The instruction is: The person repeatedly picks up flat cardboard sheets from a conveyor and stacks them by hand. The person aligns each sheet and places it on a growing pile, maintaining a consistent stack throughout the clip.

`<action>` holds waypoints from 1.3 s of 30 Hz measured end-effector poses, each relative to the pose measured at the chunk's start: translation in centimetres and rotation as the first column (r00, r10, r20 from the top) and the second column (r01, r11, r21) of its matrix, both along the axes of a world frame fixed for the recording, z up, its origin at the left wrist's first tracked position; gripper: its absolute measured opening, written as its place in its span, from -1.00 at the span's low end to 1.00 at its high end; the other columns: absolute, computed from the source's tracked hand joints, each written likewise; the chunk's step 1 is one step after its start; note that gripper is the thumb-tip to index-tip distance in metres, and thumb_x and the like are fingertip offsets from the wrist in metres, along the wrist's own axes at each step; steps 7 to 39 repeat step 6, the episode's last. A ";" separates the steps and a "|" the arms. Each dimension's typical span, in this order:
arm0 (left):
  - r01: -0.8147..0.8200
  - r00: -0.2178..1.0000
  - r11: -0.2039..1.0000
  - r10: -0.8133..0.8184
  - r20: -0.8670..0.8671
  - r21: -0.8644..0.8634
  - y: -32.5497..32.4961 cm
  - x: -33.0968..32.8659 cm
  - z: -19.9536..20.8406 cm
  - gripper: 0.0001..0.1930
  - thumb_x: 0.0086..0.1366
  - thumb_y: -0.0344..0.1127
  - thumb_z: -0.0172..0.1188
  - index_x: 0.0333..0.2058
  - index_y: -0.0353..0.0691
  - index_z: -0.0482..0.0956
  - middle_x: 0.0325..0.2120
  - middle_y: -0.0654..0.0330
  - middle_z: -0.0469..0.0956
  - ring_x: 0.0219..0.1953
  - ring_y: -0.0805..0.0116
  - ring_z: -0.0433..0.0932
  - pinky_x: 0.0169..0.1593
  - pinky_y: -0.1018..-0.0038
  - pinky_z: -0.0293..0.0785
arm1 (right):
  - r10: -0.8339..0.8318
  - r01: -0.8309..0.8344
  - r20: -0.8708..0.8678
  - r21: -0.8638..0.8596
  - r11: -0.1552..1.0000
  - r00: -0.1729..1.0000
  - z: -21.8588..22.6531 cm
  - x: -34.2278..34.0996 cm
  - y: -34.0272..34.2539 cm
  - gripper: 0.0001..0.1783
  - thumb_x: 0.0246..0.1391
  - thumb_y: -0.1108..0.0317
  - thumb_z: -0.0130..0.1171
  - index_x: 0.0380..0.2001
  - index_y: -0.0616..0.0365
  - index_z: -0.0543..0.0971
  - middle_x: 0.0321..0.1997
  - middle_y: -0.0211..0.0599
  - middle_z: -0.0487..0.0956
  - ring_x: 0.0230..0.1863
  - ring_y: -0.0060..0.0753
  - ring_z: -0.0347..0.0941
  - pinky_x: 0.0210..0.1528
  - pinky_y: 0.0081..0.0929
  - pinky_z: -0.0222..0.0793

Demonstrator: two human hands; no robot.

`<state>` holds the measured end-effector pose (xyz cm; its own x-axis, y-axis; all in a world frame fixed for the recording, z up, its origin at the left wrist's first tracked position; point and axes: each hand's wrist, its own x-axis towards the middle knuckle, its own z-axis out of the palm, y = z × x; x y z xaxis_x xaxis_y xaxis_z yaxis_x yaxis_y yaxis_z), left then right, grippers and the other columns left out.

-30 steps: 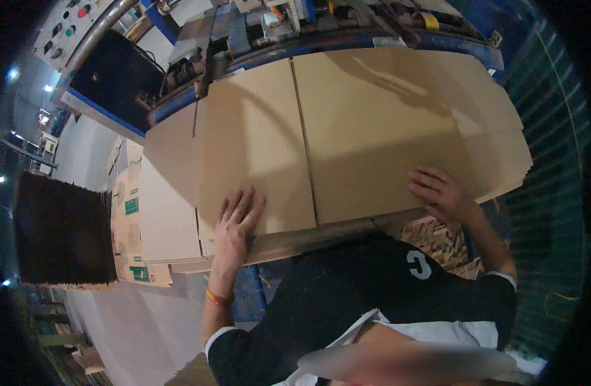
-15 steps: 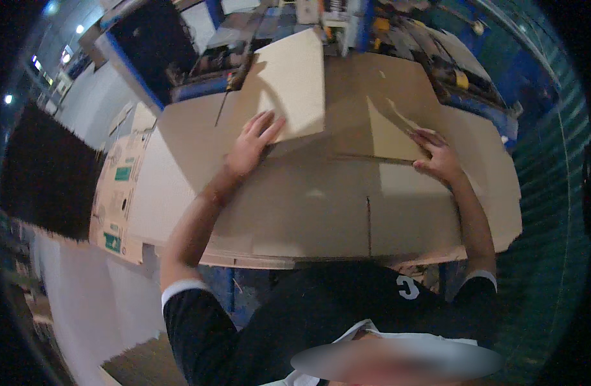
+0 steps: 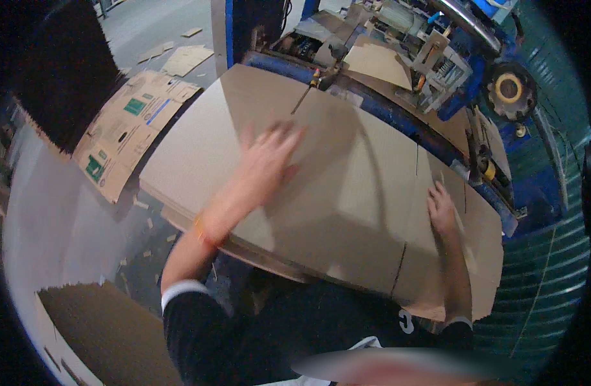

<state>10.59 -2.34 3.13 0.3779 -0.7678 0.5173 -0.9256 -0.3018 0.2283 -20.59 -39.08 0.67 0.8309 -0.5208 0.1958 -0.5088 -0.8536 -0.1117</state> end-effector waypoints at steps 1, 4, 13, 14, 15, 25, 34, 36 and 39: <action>-0.101 0.990 0.995 0.102 -0.097 0.012 3.5 -0.4 0.2 -0.34 0.09 -0.31 0.21 0.18 -0.13 0.17 0.13 0.01 0.23 0.21 0.06 0.16 0.23 0.01 0.01 | 0.000 0.001 -0.022 0.024 1.000 1.000 0.6 0.3 2.2 -0.57 0.06 0.27 0.05 0.00 0.18 0.42 0.21 -0.03 0.26 0.21 -0.05 0.17 0.22 -0.22 0.07; -0.318 0.925 0.939 0.277 -0.260 -0.132 9.3 -1.2 -1.5 -0.36 0.07 -0.37 0.23 0.15 -0.14 0.22 0.12 0.01 0.25 0.21 0.11 0.17 0.24 0.04 -0.01 | 0.039 -0.033 -0.073 0.075 0.997 0.997 0.4 1.8 8.1 -0.47 0.01 0.22 0.10 0.07 0.15 0.36 0.24 -0.05 0.22 0.26 -0.01 0.09 0.27 -0.17 -0.02; -0.390 0.890 0.904 0.322 -0.322 -0.173 11.2 0.0 -4.2 -0.36 0.06 -0.38 0.24 0.15 -0.14 0.23 0.12 0.01 0.26 0.21 0.13 0.17 0.25 0.05 -0.03 | 0.023 -0.011 -0.144 0.090 0.996 0.989 -0.6 3.1 10.0 -0.33 -0.07 0.21 0.20 0.15 0.11 0.28 0.29 -0.06 0.15 0.31 0.03 0.01 0.32 -0.14 -0.11; -0.390 0.890 0.904 0.322 -0.322 -0.173 11.2 0.0 -4.2 -0.36 0.06 -0.38 0.24 0.15 -0.14 0.23 0.12 0.01 0.26 0.21 0.13 0.17 0.25 0.05 -0.03 | 0.023 -0.011 -0.144 0.090 0.996 0.989 -0.6 3.1 10.0 -0.33 -0.07 0.21 0.20 0.15 0.11 0.28 0.29 -0.06 0.15 0.31 0.03 0.01 0.32 -0.14 -0.11; -0.390 0.890 0.904 0.322 -0.322 -0.173 11.2 0.0 -4.2 -0.36 0.06 -0.38 0.24 0.15 -0.14 0.23 0.12 0.01 0.26 0.21 0.13 0.17 0.25 0.05 -0.03 | 0.023 -0.011 -0.144 0.090 0.996 0.989 -0.6 3.1 10.0 -0.33 -0.07 0.21 0.20 0.15 0.11 0.28 0.29 -0.06 0.15 0.31 0.03 0.01 0.32 -0.14 -0.11; -0.390 0.890 0.904 0.322 -0.322 -0.173 11.2 0.0 -4.2 -0.36 0.06 -0.38 0.24 0.15 -0.14 0.23 0.12 0.01 0.26 0.21 0.13 0.17 0.25 0.05 -0.03 | 0.023 -0.011 -0.144 0.090 0.996 0.989 -0.6 3.1 10.0 -0.33 -0.07 0.21 0.20 0.15 0.11 0.28 0.29 -0.06 0.15 0.31 0.03 0.01 0.32 -0.14 -0.11; -0.390 0.890 0.904 0.322 -0.322 -0.173 11.2 0.0 -4.2 -0.36 0.06 -0.38 0.24 0.15 -0.14 0.23 0.12 0.01 0.26 0.21 0.13 0.17 0.25 0.05 -0.03 | 0.023 -0.011 -0.144 0.090 0.996 0.989 -0.6 3.1 10.0 -0.33 -0.07 0.21 0.20 0.15 0.11 0.28 0.29 -0.06 0.15 0.31 0.03 0.01 0.32 -0.14 -0.11; -0.390 0.890 0.904 0.322 -0.322 -0.173 11.2 0.0 -4.2 -0.36 0.06 -0.38 0.24 0.15 -0.14 0.23 0.12 0.01 0.26 0.21 0.13 0.17 0.25 0.05 -0.03 | 0.023 -0.011 -0.144 0.090 0.996 0.989 -0.6 3.1 10.0 -0.33 -0.07 0.21 0.20 0.15 0.11 0.28 0.29 -0.06 0.15 0.31 0.03 0.01 0.32 -0.14 -0.11; -0.390 0.890 0.904 0.322 -0.322 -0.173 11.2 0.0 -4.2 -0.36 0.06 -0.38 0.24 0.15 -0.14 0.23 0.12 0.01 0.26 0.21 0.13 0.17 0.25 0.05 -0.03 | 0.023 -0.011 -0.144 0.090 0.996 0.989 -0.6 3.1 10.0 -0.33 -0.07 0.21 0.20 0.15 0.11 0.28 0.29 -0.06 0.15 0.31 0.03 0.01 0.32 -0.14 -0.11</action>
